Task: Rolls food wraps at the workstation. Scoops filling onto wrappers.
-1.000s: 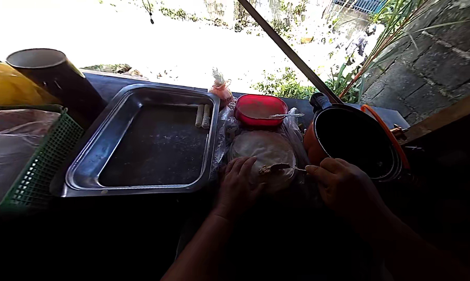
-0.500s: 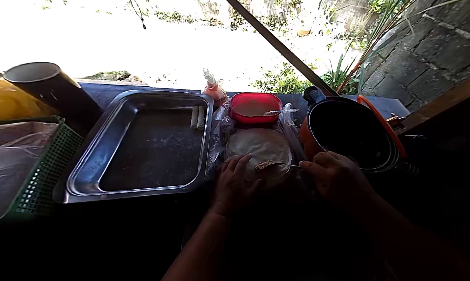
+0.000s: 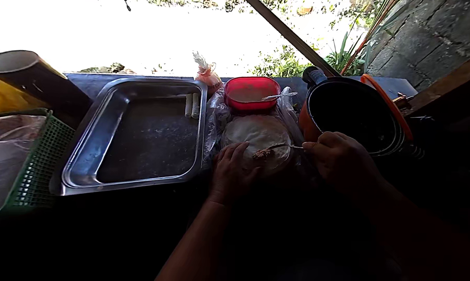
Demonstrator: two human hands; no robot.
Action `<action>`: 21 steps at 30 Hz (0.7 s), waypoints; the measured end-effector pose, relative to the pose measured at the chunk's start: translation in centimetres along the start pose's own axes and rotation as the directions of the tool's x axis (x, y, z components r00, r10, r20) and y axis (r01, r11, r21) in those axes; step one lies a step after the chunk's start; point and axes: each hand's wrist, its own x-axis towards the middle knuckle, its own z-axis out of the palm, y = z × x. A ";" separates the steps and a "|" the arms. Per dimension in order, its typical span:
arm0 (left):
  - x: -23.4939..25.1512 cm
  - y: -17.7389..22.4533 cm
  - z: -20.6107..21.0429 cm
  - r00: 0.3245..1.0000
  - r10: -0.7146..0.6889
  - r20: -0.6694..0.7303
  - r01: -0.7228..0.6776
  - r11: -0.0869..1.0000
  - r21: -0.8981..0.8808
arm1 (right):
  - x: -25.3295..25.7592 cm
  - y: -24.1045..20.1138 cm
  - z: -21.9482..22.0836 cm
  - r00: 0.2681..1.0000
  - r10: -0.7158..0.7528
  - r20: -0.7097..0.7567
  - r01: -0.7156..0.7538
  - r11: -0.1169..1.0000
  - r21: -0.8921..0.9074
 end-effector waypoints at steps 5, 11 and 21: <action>0.1 0.2 0.0 1.000 -0.016 0.013 0.016 1.000 -0.006 | 0.1 -0.8 1.4 0.998 -0.064 0.013 0.063 0.998 0.026; 0.1 0.1 0.0 1.000 -0.019 0.006 0.019 1.000 0.010 | 0.8 -0.9 0.1 0.999 -0.022 -0.038 0.024 0.999 0.043; 0.1 0.1 0.1 1.000 -0.029 -0.002 0.029 0.999 0.023 | 0.5 -0.4 -0.3 0.998 -0.057 -0.004 0.057 0.998 0.028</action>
